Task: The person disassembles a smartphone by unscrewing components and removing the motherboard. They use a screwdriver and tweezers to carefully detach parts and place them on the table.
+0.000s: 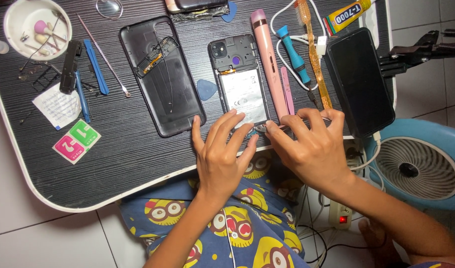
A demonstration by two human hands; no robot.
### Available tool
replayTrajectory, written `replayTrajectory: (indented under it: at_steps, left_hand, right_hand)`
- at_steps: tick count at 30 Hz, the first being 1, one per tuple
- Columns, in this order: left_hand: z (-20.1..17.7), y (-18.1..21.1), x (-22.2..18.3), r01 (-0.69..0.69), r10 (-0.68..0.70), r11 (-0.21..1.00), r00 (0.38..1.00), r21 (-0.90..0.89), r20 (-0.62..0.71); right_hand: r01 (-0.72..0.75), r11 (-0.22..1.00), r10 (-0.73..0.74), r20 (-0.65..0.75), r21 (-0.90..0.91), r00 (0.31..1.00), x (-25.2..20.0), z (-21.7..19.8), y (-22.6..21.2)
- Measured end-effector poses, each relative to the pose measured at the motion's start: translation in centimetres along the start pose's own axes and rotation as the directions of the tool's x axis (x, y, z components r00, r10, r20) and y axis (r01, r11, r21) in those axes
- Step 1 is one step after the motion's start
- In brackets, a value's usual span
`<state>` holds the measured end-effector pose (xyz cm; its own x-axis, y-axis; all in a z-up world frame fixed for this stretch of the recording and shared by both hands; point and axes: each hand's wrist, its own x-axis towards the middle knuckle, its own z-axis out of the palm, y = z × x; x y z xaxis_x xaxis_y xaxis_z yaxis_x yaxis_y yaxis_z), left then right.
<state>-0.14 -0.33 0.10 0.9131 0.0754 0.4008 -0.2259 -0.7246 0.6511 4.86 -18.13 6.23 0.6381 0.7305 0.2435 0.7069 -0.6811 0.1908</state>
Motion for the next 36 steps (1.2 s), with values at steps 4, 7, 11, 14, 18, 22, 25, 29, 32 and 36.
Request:
replayTrajectory:
  at_steps: [4,7,11,14,18,22,25,29,32,36]
  left_hand:
    - [0.11,-0.09,-0.10,0.002,-0.002,1.000,1.000,-0.002,-0.001]
    - [0.13,-0.10,-0.08,-0.004,0.004,1.000,1.000,0.004,0.004]
    - [0.04,0.00,-0.02,0.006,-0.006,1.000,1.000,0.002,0.001]
    - [0.01,0.06,0.01,0.011,-0.011,1.000,1.000,0.000,0.001]
    - [0.04,0.00,-0.06,0.007,-0.007,1.000,1.000,0.000,-0.001]
    - [0.02,0.02,0.02,0.001,-0.001,1.000,1.000,0.007,-0.008]
    - [-0.01,0.07,0.08,0.005,-0.005,1.000,1.000,0.004,-0.001]
    - [0.00,-0.01,0.09,-0.004,0.004,1.000,1.000,0.010,-0.003]
    - [-0.01,0.00,0.06,-0.005,0.005,1.000,1.000,0.010,-0.001]
    - [0.03,-0.01,0.05,-0.002,0.002,1.000,1.000,0.013,0.001]
  right_hand:
    - [0.002,1.000,-0.002,-0.001,0.002,1.000,0.13,-0.07,0.00]
    - [0.006,1.000,-0.006,-0.007,0.005,1.000,0.06,-0.01,0.05]
    - [0.017,1.000,-0.017,-0.013,0.016,1.000,0.10,-0.01,0.12]
    - [0.018,0.999,-0.018,-0.011,0.035,1.000,0.18,0.05,0.16]
    - [0.007,0.999,-0.007,-0.010,0.036,1.000,0.27,0.01,0.04]
    - [-0.001,0.998,0.000,0.014,0.056,1.000,0.11,0.12,0.18]
    - [0.001,0.998,-0.002,0.004,0.055,1.000,0.10,0.15,0.27]
    - [0.002,0.996,-0.003,0.015,0.086,1.000,0.13,0.15,0.32]
    - [0.002,0.995,-0.004,0.023,0.096,1.000,0.09,0.26,0.28]
    - [0.009,0.995,-0.010,0.010,0.101,1.000,0.20,0.19,0.23]
